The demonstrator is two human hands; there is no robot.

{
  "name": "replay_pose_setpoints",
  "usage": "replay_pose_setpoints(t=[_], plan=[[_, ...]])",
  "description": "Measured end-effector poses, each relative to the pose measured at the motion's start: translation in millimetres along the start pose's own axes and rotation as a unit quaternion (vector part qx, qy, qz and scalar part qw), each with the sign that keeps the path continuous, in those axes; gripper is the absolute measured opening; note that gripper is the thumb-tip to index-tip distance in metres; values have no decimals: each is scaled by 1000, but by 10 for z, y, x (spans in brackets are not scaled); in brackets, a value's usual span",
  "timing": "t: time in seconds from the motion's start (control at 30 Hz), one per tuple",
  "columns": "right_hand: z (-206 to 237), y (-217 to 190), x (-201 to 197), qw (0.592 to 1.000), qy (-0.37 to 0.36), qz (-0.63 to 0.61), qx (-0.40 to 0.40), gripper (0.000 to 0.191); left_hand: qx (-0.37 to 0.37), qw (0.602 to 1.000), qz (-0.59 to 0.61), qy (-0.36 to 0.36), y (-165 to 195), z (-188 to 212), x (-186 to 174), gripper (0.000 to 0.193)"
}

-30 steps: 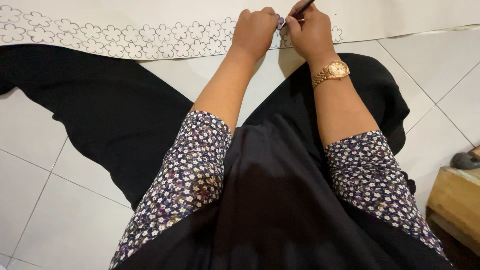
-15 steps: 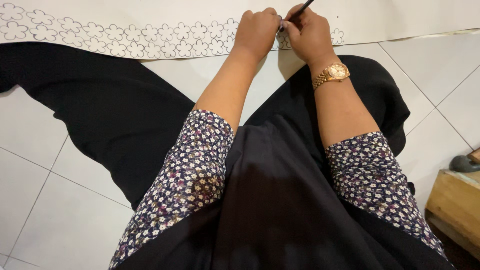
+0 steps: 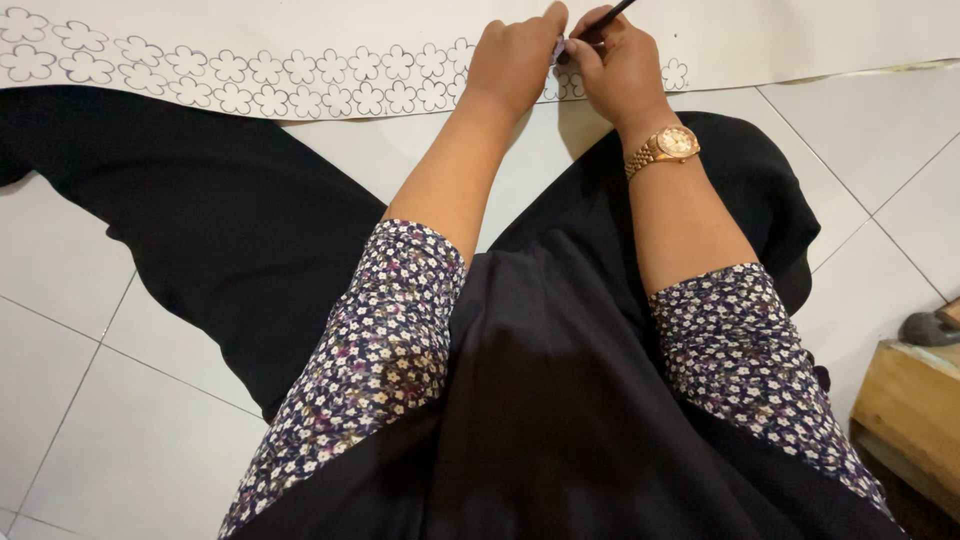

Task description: The person sits on the floor with a long strip of white paper across their lap, holding a small flower-shaped template and tracing around it with a pen to draw a repeating floral border pattern along the paper. They reposition the template and paper as they work along the strip.

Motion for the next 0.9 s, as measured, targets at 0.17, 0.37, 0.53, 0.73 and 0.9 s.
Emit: replay_pose_setpoints(t=[0.17, 0.37, 0.53, 0.73, 0.9], plan=[[10, -26, -21, 1000, 1, 20, -4, 10, 12, 1000, -26, -10, -22, -19, 28, 18], [-21, -184, -28, 990, -14, 119, -74, 10, 11, 1000, -23, -10, -25, -30, 21, 16], [-13, -141, -19, 995, -11, 88, -42, 12, 1, 1000, -20, -14, -23, -32, 9, 14], [-14, -125, -1, 994, -25, 100, -30, 8, -7, 999, -27, -30, -28, -43, 46, 14], [-23, -201, 0, 989, -29, 126, -69, 8, -19, 999, -19, -38, -55, -42, 75, 17]])
Point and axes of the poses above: each hand's wrist, its own z-axis away from the middle knuckle, its own x-axis out of the palm, y = z × x, the point moved 9 cm from there along -z, towards the middle knuckle, and after that the axes turned 12 degrees about -x, right-handed, at the moved point
